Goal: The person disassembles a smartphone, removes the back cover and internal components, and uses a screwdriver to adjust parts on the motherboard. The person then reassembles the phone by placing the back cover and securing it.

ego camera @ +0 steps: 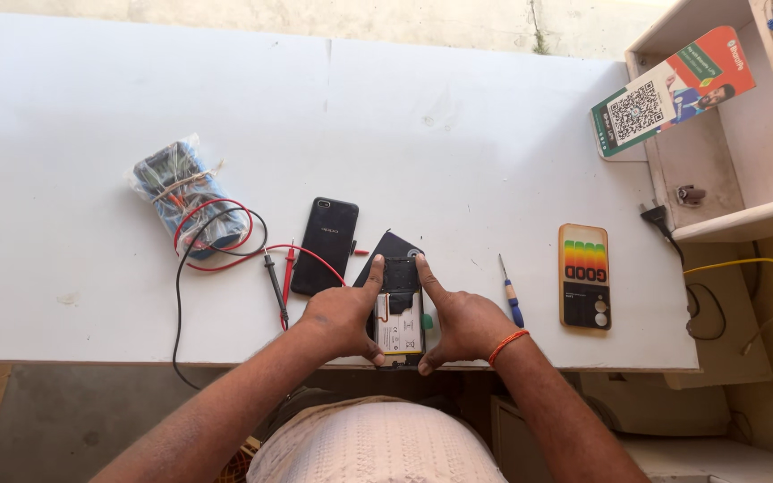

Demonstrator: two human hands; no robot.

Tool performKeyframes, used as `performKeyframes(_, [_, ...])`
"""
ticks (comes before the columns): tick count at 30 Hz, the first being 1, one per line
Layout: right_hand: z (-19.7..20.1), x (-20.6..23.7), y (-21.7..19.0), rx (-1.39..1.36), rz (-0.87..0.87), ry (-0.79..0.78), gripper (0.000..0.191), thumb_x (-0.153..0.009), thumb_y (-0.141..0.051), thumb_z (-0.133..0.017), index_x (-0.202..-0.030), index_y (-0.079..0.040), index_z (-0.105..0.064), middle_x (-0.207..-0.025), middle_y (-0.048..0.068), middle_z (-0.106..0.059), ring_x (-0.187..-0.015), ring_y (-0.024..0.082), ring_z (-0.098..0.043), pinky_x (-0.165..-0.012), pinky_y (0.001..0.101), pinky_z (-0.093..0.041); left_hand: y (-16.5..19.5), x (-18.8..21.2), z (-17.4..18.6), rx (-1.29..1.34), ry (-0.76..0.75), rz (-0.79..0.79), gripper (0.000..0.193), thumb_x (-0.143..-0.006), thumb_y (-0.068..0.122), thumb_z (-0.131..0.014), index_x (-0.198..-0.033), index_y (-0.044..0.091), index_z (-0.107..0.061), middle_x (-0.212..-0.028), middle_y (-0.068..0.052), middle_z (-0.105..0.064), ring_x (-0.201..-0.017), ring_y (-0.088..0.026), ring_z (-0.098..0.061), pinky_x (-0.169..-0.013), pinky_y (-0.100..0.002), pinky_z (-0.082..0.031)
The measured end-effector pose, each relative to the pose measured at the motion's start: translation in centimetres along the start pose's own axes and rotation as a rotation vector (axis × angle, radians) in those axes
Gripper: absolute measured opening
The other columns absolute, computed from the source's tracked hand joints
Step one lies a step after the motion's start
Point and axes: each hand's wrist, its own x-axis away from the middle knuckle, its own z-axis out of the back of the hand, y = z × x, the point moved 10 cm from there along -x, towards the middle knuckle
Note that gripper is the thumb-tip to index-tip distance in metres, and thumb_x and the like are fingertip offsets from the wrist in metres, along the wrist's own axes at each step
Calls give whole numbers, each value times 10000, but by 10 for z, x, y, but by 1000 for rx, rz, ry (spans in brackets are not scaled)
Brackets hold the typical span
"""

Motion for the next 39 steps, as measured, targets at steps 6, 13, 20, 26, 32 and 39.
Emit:
performKeyframes(6, [-1, -4, -12, 151, -19, -67, 1742, -476, -534, -1012, -1604, -79, 235, -1097, 209, -719, -1023, 358, -716, -900, 384, -594, -2, -3, -2, -36, -11, -20, 1647, -572, 552, -972, -1585, -55, 177, -1067, -204, -720, -1018, -334, -721, -890, -398, -593])
performKeyframes(13, [-1, -2, -27, 311, -50, -92, 1762, -482, -587, -1004, -1585, 56, 211, -1096, 185, -716, -999, 329, -726, -860, 391, -610, 9, -4, -6, -104, -92, -65, 1707, -527, 535, -992, -1538, -167, 192, -1076, -203, -729, -989, -325, -734, -860, -363, -606])
performKeyframes(20, [-10, 0, -30, 319, -73, -101, 1746, -496, -530, -1027, -1564, 83, 210, -1108, 174, -711, -1018, 317, -712, -863, 384, -604, 19, -1, -18, -204, -231, -25, 1665, -598, 544, -965, -1514, -210, 201, -1054, -222, -730, -938, -317, -755, -807, -383, -630])
performKeyframes(26, [-10, 2, -23, 259, -49, -78, 1755, -476, -557, -1009, -1599, -11, 225, -1105, 172, -728, -1038, 324, -719, -898, 380, -594, 22, -2, -16, -177, -207, -61, 1658, -612, 512, -969, -1494, -221, 228, -1075, -199, -734, -938, -315, -749, -813, -389, -619])
performKeyframes(32, [-4, 4, -14, 110, -14, 55, 1744, -462, -634, -982, -1605, -61, 203, -1130, 203, -715, -1047, 328, -724, -922, 360, -587, 14, -7, -3, -114, -116, -133, 1678, -592, 486, -987, -1496, -174, 262, -1120, -233, -710, -1015, -336, -718, -869, -374, -596])
performKeyframes(39, [-12, 4, -11, 101, -99, 33, 1741, -454, -599, -990, -1586, 3, 187, -1162, 174, -717, -1061, 293, -728, -970, 360, -555, 17, -5, -10, -98, -113, -124, 1702, -573, 493, -997, -1486, -195, 264, -1121, -235, -715, -1011, -331, -723, -864, -369, -605])
